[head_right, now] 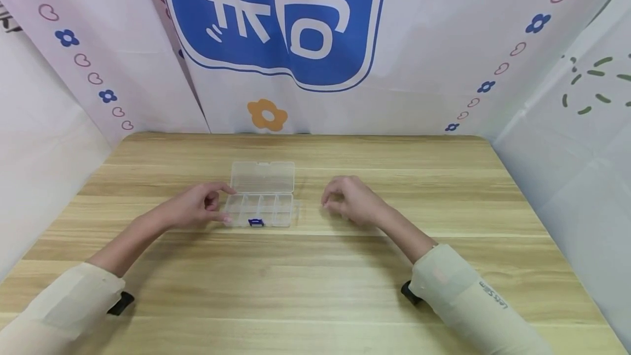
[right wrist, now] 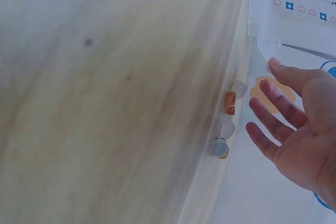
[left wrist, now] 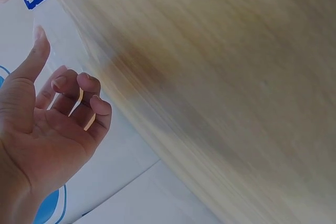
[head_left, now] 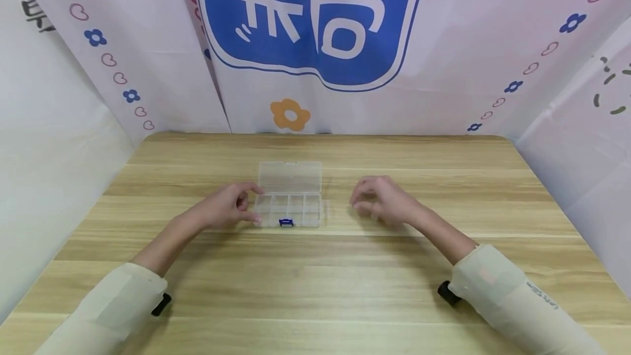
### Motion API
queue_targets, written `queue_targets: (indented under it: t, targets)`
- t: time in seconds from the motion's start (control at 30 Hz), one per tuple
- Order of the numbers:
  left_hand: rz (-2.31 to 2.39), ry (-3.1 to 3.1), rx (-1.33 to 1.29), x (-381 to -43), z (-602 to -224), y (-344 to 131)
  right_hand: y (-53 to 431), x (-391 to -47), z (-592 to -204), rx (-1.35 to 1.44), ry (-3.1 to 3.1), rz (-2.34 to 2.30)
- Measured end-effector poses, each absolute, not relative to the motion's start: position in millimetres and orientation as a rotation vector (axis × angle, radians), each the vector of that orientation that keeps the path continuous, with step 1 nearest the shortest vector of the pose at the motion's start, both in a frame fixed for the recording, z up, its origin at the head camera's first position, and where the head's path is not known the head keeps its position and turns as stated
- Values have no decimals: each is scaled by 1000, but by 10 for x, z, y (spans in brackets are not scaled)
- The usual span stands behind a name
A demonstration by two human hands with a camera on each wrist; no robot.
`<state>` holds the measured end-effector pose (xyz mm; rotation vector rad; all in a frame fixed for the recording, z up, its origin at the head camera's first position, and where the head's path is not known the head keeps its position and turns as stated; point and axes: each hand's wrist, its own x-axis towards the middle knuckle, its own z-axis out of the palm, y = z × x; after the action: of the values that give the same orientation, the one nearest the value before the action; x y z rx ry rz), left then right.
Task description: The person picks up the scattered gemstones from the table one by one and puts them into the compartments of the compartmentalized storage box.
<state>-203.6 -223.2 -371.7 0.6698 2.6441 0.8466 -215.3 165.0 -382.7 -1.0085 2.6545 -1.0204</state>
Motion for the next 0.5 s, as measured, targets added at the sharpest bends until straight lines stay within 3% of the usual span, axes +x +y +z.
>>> queue_targets:
  t: [0.5]
  targets:
    - [858,2635,683,-2006,-3660,-2211,1586,-2184,-3804,-926,2646,-1126]
